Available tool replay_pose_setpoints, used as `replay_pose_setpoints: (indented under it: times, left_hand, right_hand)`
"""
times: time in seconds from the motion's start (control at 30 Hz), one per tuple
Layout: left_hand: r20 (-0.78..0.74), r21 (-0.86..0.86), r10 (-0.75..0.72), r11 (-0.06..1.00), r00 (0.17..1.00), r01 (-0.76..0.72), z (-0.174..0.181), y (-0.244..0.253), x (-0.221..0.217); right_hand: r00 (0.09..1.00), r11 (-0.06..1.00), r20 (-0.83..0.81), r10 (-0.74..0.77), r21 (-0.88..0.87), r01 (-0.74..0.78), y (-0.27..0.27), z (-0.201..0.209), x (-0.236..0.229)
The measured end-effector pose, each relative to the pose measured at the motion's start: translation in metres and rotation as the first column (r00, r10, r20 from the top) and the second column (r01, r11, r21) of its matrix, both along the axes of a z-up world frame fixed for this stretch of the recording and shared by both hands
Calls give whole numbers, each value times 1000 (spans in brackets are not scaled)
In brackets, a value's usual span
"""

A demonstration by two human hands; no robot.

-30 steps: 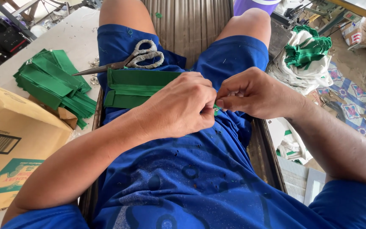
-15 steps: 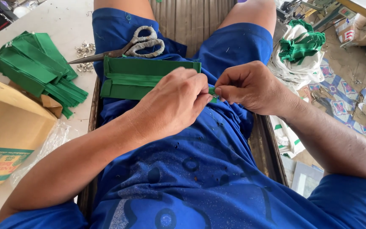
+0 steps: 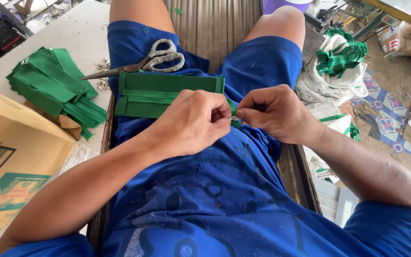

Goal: Manually attaching metal zipper sliders to green fabric zipper tapes in a production environment.

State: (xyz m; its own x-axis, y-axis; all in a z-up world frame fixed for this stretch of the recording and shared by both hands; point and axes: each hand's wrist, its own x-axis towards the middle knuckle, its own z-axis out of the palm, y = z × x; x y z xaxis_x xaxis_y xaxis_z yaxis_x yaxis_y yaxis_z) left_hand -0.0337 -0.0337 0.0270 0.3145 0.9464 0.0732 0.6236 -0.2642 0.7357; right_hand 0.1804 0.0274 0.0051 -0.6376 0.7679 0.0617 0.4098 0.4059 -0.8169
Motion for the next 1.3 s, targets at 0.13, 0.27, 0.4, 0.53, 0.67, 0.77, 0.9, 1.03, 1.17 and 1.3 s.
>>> replay_pose_setpoints:
  times: [0.13,0.27,0.4,0.53,0.67,0.77,0.9,1.03,1.17,1.3]
  left_hand:
    - [-150,-254,-17,967,989,-22,7,7,2]
    - [-123,-222,-75,974,990,46,-10,14,4]
    - [-196,-9,-93,996,976,93,-25,19,10]
    - [-248,344,-79,925,966,164,-56,22,18]
    - [-386,565,-20,785,922,254,-69,26,23]
    - [-481,530,-48,779,876,334,-77,28,21]
    - [-548,373,-165,829,820,417,-96,35,16]
    - [-507,396,-185,818,842,418,-102,41,18]
    - [-260,435,-151,864,954,255,-100,41,21]
    - [-200,548,-132,807,971,222,-116,45,27]
  right_hand:
    - [991,999,-135,-3,-46,-3,4,-11,2]
    - [994,998,-107,-2,-55,-4,9,-17,6]
    - [996,995,-95,-3,-103,-7,8,-10,10]
    - [998,990,-59,22,-135,-30,14,-11,14]
    - [995,985,76,71,-164,-58,27,-25,21]
    - [981,970,148,124,-226,-88,32,-25,20]
    - [961,892,176,214,-436,-119,36,-26,17]
    - [968,842,126,217,-526,-121,42,-37,20]
    - [994,824,21,111,-562,-80,44,-51,22]
    - [995,846,41,94,-529,-58,44,-54,19]
